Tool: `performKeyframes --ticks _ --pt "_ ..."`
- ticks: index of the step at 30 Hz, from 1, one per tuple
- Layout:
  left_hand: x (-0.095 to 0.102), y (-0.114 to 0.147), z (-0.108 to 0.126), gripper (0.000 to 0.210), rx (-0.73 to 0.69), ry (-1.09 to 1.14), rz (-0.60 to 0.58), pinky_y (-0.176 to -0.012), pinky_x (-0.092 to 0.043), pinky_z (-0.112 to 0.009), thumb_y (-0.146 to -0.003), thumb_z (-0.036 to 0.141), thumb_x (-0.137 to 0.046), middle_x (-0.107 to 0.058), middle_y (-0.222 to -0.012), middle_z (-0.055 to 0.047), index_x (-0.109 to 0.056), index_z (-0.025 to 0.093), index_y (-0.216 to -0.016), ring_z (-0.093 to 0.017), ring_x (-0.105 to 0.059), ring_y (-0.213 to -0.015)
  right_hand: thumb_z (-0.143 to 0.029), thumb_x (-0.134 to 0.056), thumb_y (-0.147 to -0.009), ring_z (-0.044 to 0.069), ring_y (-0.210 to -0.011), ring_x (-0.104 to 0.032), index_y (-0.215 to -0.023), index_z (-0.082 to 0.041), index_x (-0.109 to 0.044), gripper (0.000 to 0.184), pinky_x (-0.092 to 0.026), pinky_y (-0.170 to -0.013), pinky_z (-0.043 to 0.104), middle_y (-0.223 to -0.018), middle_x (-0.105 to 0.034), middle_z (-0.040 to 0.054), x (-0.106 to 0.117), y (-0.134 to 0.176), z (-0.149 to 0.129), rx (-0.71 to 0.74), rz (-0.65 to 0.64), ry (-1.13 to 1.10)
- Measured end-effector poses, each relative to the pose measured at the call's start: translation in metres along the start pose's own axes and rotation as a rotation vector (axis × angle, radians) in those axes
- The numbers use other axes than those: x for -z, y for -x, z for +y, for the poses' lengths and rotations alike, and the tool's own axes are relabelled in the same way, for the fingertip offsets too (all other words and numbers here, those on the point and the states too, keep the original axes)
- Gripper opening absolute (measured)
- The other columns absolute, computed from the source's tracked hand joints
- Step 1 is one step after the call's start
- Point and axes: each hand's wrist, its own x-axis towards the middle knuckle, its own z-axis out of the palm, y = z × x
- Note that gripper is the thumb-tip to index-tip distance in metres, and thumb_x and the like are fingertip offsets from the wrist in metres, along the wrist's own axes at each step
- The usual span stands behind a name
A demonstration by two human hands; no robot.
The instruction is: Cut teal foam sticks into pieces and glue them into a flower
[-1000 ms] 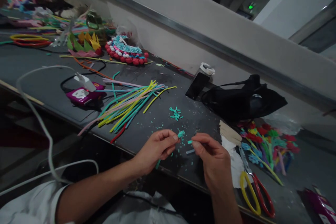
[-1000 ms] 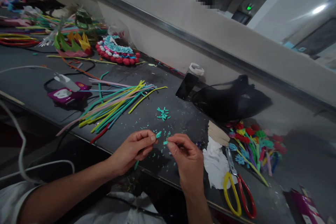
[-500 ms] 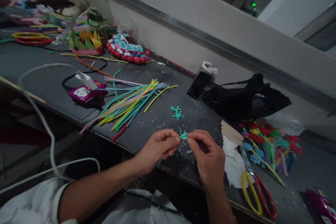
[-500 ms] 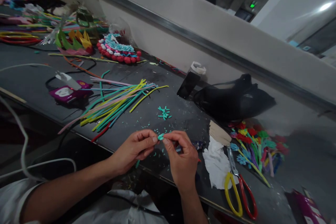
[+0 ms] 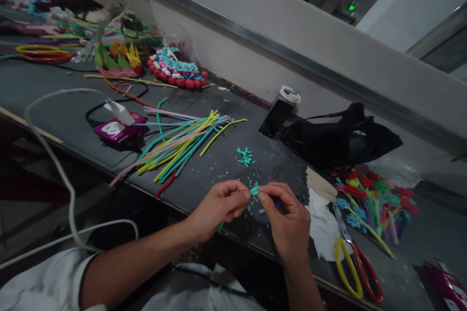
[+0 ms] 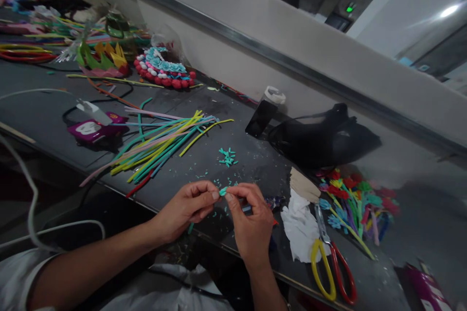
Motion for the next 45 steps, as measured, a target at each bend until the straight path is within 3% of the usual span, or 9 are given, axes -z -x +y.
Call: performKeyframes --ticks 15,18,22,33,45 --pt "0.003 0.000 -0.004 0.026 -0.011 -0.011 -0.014 -0.041 -0.016 -0.019 -0.081 0.040 -0.067 -0.043 -0.051 0.008 -0.059 0.016 -0.078 -0.004 -0.027 -0.044 -0.029 -0.063 -0.086 0.017 -0.085 -0.062 -0.083 -0.023 -0.070 0.010 -0.048 -0.071 0.027 -0.089 -0.068 0.0023 -0.003 0.005 0.002 0.002 0.039 0.024" --pt "0.002 0.000 -0.003 0.024 -0.020 -0.008 -0.013 -0.041 -0.016 -0.019 -0.082 0.038 -0.067 -0.043 -0.051 0.008 -0.059 0.015 -0.078 -0.004 -0.028 -0.044 -0.031 -0.064 -0.085 0.017 -0.085 -0.062 -0.092 -0.024 -0.070 0.011 -0.048 -0.073 0.028 -0.094 -0.068 0.0023 -0.001 0.008 0.004 -0.020 0.062 0.021" --pt "0.002 0.000 -0.002 0.022 -0.035 0.002 -0.004 -0.042 -0.017 -0.018 -0.083 0.036 -0.066 -0.043 -0.050 0.008 -0.059 0.015 -0.080 -0.004 -0.029 -0.045 -0.033 -0.067 -0.083 0.017 -0.081 -0.063 -0.108 -0.025 -0.068 0.026 -0.049 -0.075 0.030 -0.096 -0.069 0.0020 0.003 0.012 0.006 -0.087 0.052 0.015" --pt "0.002 0.001 -0.003 0.025 -0.037 -0.052 -0.014 -0.042 -0.020 -0.017 -0.081 0.038 -0.068 -0.046 -0.051 0.007 -0.061 0.015 -0.082 -0.003 -0.032 -0.045 -0.028 -0.065 -0.085 0.015 -0.074 -0.061 -0.085 -0.022 -0.069 0.008 -0.047 -0.068 0.026 -0.083 -0.067 0.0004 0.000 0.013 -0.002 0.006 0.049 0.046" --pt "0.004 0.000 -0.007 0.023 -0.037 -0.073 -0.029 -0.043 -0.020 -0.017 -0.081 0.036 -0.068 -0.046 -0.051 0.007 -0.063 0.014 -0.083 -0.004 -0.033 -0.046 -0.023 -0.065 -0.087 0.013 -0.077 -0.060 -0.082 -0.022 -0.067 0.005 -0.045 -0.071 0.025 -0.081 -0.066 -0.0023 0.005 0.012 -0.001 0.111 0.047 0.091"
